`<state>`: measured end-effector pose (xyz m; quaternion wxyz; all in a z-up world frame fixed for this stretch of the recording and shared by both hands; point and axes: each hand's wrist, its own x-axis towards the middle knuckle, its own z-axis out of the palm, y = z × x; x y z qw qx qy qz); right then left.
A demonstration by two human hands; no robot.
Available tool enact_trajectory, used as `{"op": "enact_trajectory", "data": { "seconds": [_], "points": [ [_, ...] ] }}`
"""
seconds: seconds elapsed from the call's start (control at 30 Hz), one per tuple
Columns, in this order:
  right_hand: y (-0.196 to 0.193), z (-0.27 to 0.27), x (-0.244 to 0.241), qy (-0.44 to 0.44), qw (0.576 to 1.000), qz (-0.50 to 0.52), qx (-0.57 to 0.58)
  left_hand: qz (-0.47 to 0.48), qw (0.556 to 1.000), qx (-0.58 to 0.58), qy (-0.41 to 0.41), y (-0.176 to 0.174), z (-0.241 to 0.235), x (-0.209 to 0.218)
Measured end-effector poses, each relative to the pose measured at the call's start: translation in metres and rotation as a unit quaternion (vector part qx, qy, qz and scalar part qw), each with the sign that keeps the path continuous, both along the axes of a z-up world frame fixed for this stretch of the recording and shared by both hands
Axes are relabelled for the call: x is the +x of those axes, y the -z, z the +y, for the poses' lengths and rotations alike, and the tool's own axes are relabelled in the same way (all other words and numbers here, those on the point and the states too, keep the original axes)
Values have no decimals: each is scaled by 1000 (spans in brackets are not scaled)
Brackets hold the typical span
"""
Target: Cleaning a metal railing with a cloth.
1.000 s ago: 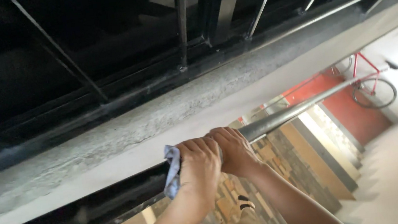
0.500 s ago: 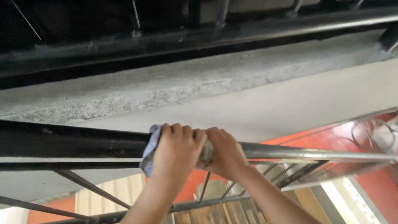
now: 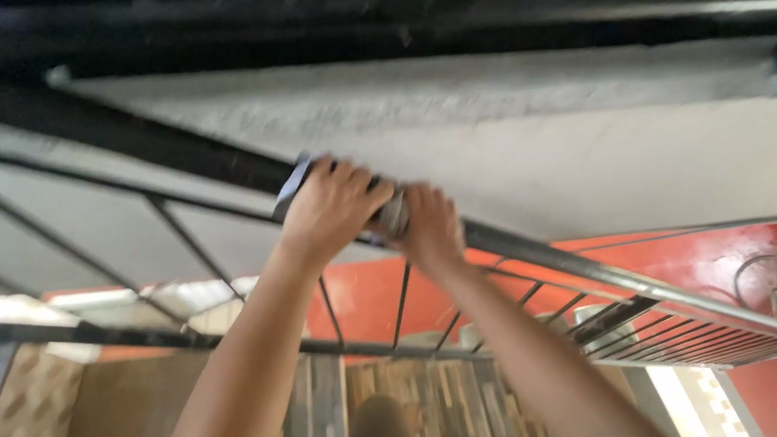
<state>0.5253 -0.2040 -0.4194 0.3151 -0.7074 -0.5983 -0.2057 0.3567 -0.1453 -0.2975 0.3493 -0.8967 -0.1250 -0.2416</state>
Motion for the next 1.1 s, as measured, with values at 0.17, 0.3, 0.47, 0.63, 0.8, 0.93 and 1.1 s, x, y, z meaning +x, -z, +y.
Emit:
{"op": "enact_trajectory", "data": {
  "seconds": [0.17,0.3,0.47,0.63,0.8,0.93,1.1],
  "points": [
    [-23,1,25,-126,979,90,-130,38,995,-56,-68,24,29,15],
    [-7,14,33,-110,971,122,-173,41,994,-63,-85,25,23,14],
    [-2,6,13,-47,991,110,-51,-51,997,-50,0,41,21,13],
    [3,1,12,-33,997,70,-11,-109,993,-4,38,30,3,5],
    [20,-3,13,-4,999,36,-28,-158,984,20,74,41,-6,4],
    [13,-6,13,-18,997,56,-44,-214,974,20,68,39,-22,1],
    [7,-9,20,-37,996,39,-64,-260,962,-3,83,36,-38,2]
  ]
}}
